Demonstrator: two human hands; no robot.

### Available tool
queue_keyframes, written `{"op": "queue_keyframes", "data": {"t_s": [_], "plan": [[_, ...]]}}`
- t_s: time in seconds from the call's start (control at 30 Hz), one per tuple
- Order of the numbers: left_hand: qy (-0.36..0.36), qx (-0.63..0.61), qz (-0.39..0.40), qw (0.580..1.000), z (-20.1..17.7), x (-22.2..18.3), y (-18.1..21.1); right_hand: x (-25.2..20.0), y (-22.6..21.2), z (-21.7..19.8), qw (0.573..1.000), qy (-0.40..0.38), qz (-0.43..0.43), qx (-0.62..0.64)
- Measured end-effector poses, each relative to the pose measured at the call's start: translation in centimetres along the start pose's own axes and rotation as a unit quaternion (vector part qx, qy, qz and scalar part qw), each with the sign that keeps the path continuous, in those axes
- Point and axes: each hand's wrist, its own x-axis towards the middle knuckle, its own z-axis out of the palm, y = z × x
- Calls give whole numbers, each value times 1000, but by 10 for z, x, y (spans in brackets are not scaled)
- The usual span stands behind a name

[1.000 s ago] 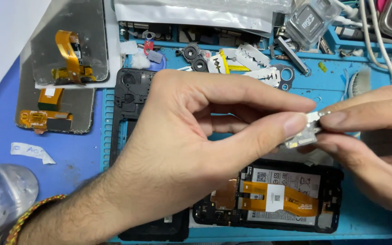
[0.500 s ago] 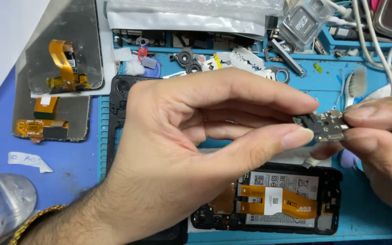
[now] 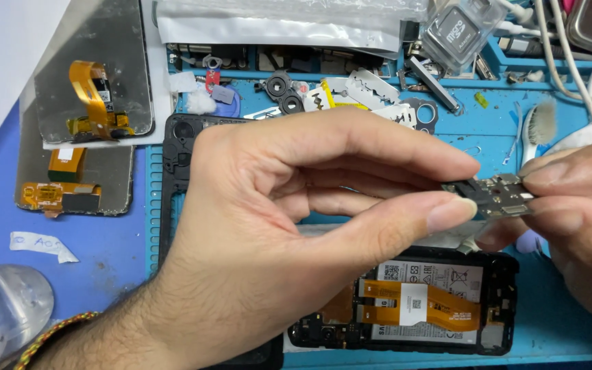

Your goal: Cleaning and inspecting a mobile phone charging port daughterboard using tweezers and a cloth

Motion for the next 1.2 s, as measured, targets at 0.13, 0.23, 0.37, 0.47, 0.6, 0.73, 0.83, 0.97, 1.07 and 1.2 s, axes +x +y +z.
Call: {"op": "queue_keyframes", "data": {"t_s": [0.13,0.23,0.37,0.47,0.6,0.73,0.83,0.97,1.07,1.2], "plan": [[-1,-2,-1,1000,0,0,-1,2,7,-2,1000,-9,-22,9],[-1,-3,-2,1000,-1,0,-1,-2,2,-2,999,17,0,-35],[0,-3,-3,1000,0,-1,0,-1,0,-2,1000,13,1,7],[0,-4,-4,1000,-1,0,-1,-1,1,-4,998,-3,-31,-61],[0,-6,-6,1000,0,0,-1,-3,13,-7,997,10,-53,-48],[-1,-7,-7,1000,0,0,0,2,-1,-7,990,-18,-89,-107],[-1,-9,-8,1000,0,0,0,5,5,-11,994,-35,-63,-81],[-1,-10,-9,1000,0,-3,1,5,-11,-5,990,-26,-69,-123],[-1,-11,-10,1000,0,-11,4,8,-20,-3,992,-25,-41,-118],[-1,-13,-13,1000,0,-15,6,14,-18,-2,990,-33,-11,-135]]}}
